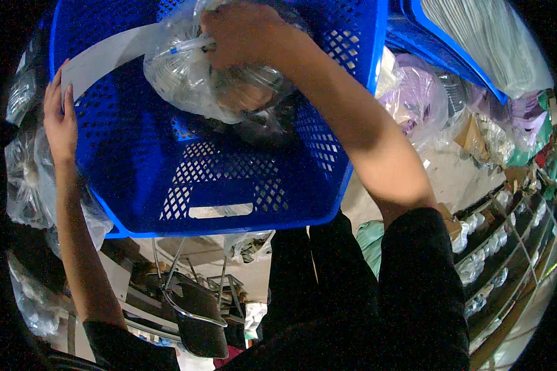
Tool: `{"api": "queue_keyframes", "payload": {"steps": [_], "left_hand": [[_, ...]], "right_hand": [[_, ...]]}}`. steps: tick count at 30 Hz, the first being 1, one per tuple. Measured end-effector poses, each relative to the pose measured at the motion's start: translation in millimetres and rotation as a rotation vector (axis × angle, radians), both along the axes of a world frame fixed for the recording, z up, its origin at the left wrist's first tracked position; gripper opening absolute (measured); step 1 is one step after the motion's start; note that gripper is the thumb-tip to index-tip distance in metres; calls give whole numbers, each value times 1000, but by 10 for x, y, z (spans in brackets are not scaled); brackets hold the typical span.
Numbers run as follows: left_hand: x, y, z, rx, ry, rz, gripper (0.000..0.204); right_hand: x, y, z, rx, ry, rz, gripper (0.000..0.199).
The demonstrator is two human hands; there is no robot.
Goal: The person picks plastic-wrapped bundles from a blue basket, writes on a paper label, and places the bundles into other baskets. They also move a stack of folded fabric and continue transferring bundles between baskets.
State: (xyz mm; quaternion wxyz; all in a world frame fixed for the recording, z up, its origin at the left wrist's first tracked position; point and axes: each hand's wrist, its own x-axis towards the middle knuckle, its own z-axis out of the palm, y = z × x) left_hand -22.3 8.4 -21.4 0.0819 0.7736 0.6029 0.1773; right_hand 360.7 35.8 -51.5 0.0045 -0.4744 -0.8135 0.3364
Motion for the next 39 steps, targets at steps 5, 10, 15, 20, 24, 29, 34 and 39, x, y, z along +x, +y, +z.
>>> {"api": "queue_keyframes", "payload": {"steps": [5, 10, 15, 20, 24, 29, 34, 39], "left_hand": [[-44, -2, -43, -2, 11, 53, 32], [-80, 1, -46, -5, 37, 4, 34], [-71, -4, -48, -22, 10, 42, 33], [-20, -14, -31, -49, -26, 59, 34], [-1, -15, -16, -37, -35, 39, 34], [-19, -18, -14, -18, 58, 59, 33], [-3, -7, -11, -37, -12, 47, 32], [8, -35, 9, -47, -13, 73, 31]], "right_hand": [[277, -693, 0, 152, 279, -482, 25], [283, -1750, -142, -113, 405, -1222, 29], [-20, -2250, -584, -184, 543, -1295, 39], [-159, -2163, -770, -227, 690, -1530, 37], [-212, -2008, -669, -182, 776, -1655, 35], [-144, -1806, -603, -254, 911, -1609, 28], [-79, -1589, -550, -370, 1023, -1589, 18], [20, -1314, -326, -412, 1054, -1613, 17]]}}
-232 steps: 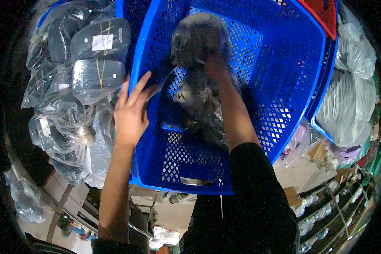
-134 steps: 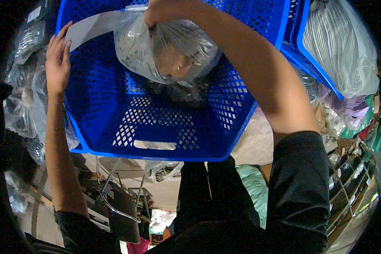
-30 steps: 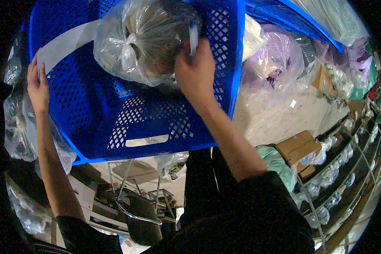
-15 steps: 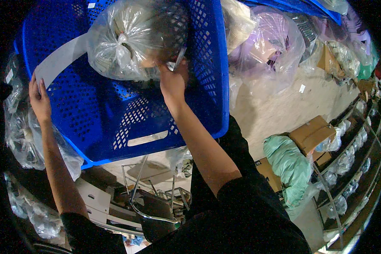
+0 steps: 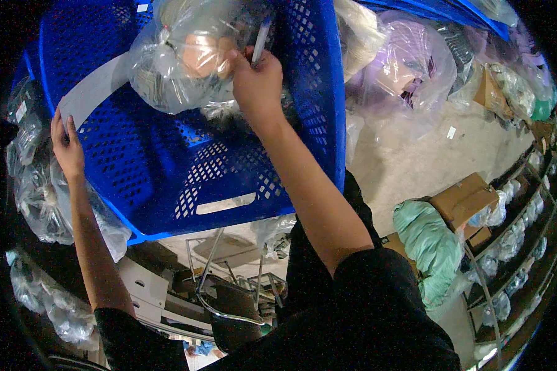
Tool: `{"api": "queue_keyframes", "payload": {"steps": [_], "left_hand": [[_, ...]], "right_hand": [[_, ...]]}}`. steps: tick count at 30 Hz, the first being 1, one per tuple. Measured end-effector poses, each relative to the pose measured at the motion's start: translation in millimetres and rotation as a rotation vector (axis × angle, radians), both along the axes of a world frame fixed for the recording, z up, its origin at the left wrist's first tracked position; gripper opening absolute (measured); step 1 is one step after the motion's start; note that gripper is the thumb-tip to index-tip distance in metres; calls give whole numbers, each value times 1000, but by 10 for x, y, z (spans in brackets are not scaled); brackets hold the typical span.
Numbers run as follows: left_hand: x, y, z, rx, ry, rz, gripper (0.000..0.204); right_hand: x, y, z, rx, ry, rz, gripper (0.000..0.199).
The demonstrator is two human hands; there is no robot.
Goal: The person picks plastic-wrapped bundles from a blue basket, writes on a paper label, and places the bundles into other baskets. They also move a stack of folded fabric and continue transferring bundles between baskets.
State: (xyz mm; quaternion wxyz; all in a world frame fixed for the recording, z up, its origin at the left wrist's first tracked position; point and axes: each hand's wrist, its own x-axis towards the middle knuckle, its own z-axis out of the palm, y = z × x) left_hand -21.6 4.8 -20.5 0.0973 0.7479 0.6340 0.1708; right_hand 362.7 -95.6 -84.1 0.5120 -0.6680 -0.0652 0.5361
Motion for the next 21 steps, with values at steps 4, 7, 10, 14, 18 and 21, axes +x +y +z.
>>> {"api": "queue_keyframes", "payload": {"steps": [4, 7, 10, 14, 18, 21], "left_hand": [[-25, 9, -34, -21, -78, 8, 29], [-52, 14, -47, -20, -71, 3, 29], [-55, 15, -38, -17, -42, -13, 28], [-8, 14, -3, -61, -97, 22, 28], [40, 12, 24, 19, 56, -16, 29], [45, 18, 29, -9, -9, -16, 30]], "right_hand": [[125, 177, 216, 74, 161, 102, 16], [195, 290, 279, 100, 244, 182, 16], [232, 375, 241, 166, 354, 215, 20], [226, 440, 132, 194, 424, 205, 19], [195, 489, 72, 239, 382, 175, 18], [186, 518, 74, 222, 322, 172, 17]]}}
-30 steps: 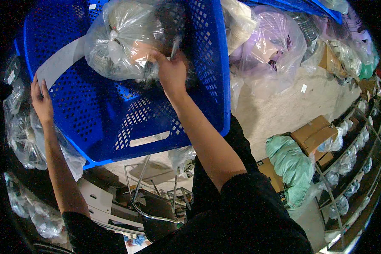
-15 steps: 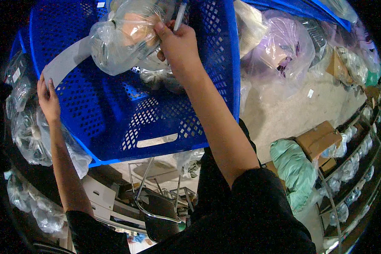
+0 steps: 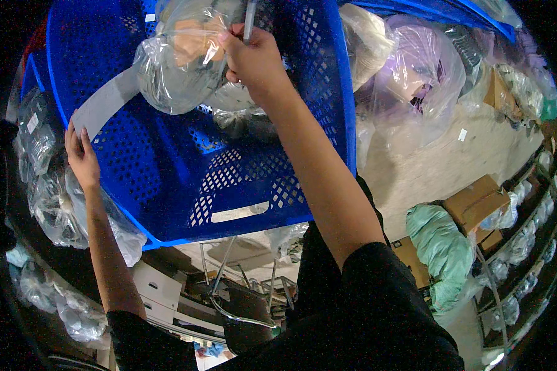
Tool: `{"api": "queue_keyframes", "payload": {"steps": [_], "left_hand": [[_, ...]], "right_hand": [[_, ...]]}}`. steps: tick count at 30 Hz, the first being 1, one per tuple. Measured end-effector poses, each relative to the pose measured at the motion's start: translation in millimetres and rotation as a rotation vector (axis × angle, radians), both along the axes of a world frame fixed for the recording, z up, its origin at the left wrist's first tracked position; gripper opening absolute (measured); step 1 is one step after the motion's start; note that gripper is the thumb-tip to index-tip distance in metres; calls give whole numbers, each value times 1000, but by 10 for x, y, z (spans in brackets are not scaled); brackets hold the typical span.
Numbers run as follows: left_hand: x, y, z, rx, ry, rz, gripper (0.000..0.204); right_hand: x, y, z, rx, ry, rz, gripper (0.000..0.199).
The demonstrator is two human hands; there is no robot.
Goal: The person picks plastic-wrapped bundles from a blue basket, writes on a paper label, and places the bundles into other baskets. They also move a stack of folded fabric and continue transferring bundles between baskets.
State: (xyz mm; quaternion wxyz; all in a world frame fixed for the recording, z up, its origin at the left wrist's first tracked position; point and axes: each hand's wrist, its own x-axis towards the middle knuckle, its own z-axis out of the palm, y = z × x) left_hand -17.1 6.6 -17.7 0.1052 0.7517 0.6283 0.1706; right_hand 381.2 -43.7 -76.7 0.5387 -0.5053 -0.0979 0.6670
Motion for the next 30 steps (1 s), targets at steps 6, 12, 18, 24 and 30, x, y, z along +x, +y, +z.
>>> {"api": "queue_keyframes", "payload": {"steps": [6, 12, 18, 24, 30], "left_hand": [[-31, 13, 12, -53, 56, -34, 36], [-9, 1, 28, -47, 49, -41, 35], [-28, 7, 22, -44, 53, -59, 33], [-67, 11, 5, -43, 42, -71, 33], [-54, 7, -8, -39, 0, -51, 31]], "right_hand": [[4, 1, -1, -54, -135, 3, 22], [-70, -91, -119, 56, -237, -50, 24], [-100, -119, -243, 62, -305, -64, 26], [-72, -148, -164, 38, -255, -56, 28], [-25, -114, -114, -1, -247, -24, 27]]}}
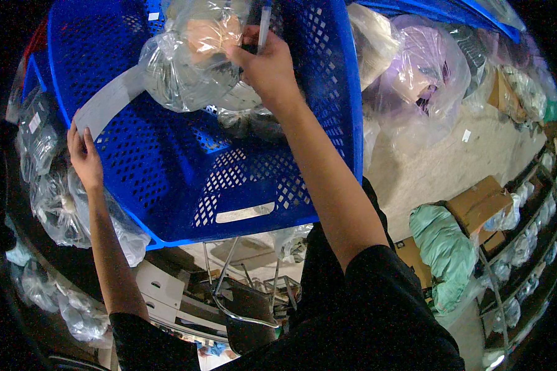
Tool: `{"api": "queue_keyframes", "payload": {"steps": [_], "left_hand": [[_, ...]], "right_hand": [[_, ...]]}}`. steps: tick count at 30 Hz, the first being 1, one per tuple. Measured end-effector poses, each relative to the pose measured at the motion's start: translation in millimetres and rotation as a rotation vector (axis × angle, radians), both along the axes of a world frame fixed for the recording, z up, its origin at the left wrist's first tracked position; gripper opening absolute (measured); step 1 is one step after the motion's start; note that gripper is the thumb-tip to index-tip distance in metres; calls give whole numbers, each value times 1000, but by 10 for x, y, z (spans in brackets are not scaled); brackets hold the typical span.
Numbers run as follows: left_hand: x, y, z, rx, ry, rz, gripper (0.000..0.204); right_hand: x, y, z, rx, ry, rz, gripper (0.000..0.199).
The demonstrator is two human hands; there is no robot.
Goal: The person picks plastic-wrapped bundles from a blue basket, writes on a paper label, and places the bundles into other baskets. They also move a stack of folded fabric and continue transferring bundles between baskets.
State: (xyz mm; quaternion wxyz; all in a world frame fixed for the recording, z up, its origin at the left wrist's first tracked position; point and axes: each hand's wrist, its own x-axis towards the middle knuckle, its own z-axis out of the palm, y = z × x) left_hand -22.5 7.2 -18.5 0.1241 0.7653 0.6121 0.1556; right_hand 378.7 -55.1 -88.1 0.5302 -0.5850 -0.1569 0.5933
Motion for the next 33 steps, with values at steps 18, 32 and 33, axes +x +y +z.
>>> {"api": "queue_keyframes", "payload": {"steps": [18, 32, 33], "left_hand": [[23, 37, -21, 145, 110, -25, 28], [2248, -2903, 457, -371, -1533, 862, 35], [2385, -3071, 464, -429, -1620, 906, 35]], "right_hand": [[442, 241, 737, 169, -280, 338, 25], [1112, -1678, 1605, 11, -168, 458, 74], [1068, -1745, 1588, 38, -222, 445, 75]]}}
